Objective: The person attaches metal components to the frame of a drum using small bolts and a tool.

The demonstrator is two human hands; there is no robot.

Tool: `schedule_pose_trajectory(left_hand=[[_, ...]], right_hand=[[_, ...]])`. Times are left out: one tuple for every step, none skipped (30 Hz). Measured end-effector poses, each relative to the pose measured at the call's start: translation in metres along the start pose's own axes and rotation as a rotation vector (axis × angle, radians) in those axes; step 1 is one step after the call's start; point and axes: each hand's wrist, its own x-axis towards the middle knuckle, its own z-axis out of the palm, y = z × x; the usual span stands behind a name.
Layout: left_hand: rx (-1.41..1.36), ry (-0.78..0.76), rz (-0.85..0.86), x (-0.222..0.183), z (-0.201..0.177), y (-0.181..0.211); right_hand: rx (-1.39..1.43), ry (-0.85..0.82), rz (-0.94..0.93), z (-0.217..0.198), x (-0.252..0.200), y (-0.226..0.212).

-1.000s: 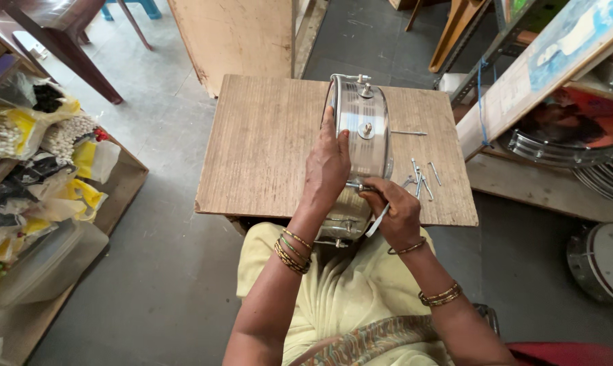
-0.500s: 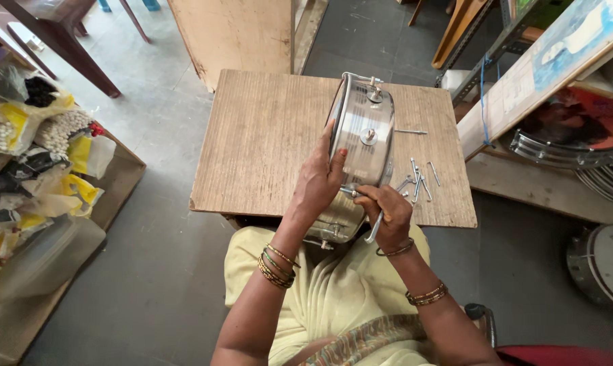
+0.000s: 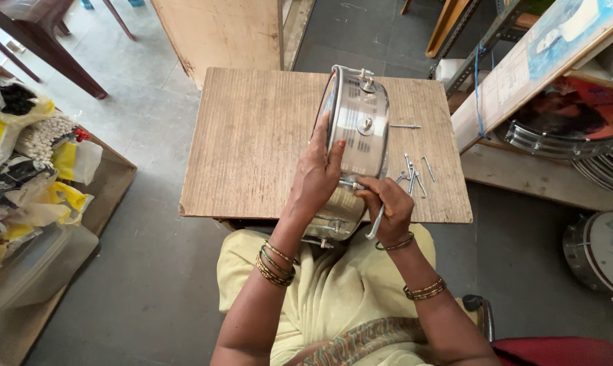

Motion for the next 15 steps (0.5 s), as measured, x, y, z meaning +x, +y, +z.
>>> schedule_pose_trajectory(left_hand=[[0.012, 0.002, -0.003, 0.0012, -0.0001, 0.0000], [0.004, -0.006, -0.029, 0.0014, -0.0001, 0.0005], [-0.004, -0.010, -0.051, 0.0034, -0.0004, 0.0011], [-0.012, -0.014, -0.072, 0.0053, -0.0009, 0.0017], [-0.027, -0.016, -0.085, 0.0053, -0.0016, 0.0022], [-0.042, -0.019, -0.098, 0.0052, -0.0018, 0.0024], [-0.058, -0.021, -0.111, 0.0048, -0.0021, 0.0022], [-0.051, -0.008, -0.080, 0.0042, -0.0024, 0.0015], [-0.046, 0.003, -0.046, 0.0039, -0.0021, 0.0007], [-0.041, 0.013, -0.012, 0.0035, -0.0019, -0.0002], [-0.035, 0.026, 0.027, 0.0034, -0.0021, -0.0012], [-0.028, 0.039, 0.067, 0.0031, -0.0026, -0.0019], [-0.022, 0.050, 0.106, 0.0028, -0.0029, -0.0020], [-0.029, 0.036, 0.049, 0.0023, -0.0029, -0.0013], [-0.036, 0.022, -0.007, 0.0017, -0.0030, -0.0001]], right_hand=[[0.005, -0.003, -0.007, -0.0002, 0.0010, -0.0002], [-0.014, -0.002, -0.031, 0.0003, 0.0012, -0.0008], [-0.032, 0.000, -0.061, 0.0016, 0.0032, 0.0001], [-0.050, 0.002, -0.092, 0.0028, 0.0050, 0.0011], [-0.049, 0.008, -0.095, 0.0034, 0.0059, 0.0021], [-0.048, 0.013, -0.099, 0.0039, 0.0069, 0.0033], [-0.048, 0.018, -0.103, 0.0048, 0.0075, 0.0041], [-0.048, 0.021, -0.100, 0.0063, 0.0071, 0.0039], [-0.051, 0.026, -0.099, 0.0074, 0.0068, 0.0036], [-0.053, 0.031, -0.097, 0.0081, 0.0068, 0.0036], [-0.058, 0.027, -0.095, 0.0084, 0.0073, 0.0042], [-0.063, 0.022, -0.092, 0.0086, 0.0078, 0.0049], [-0.068, 0.019, -0.089, 0.0084, 0.0078, 0.0054], [-0.069, 0.015, -0.076, 0.0082, 0.0076, 0.0056], [-0.071, 0.013, -0.065, 0.0086, 0.0077, 0.0057]])
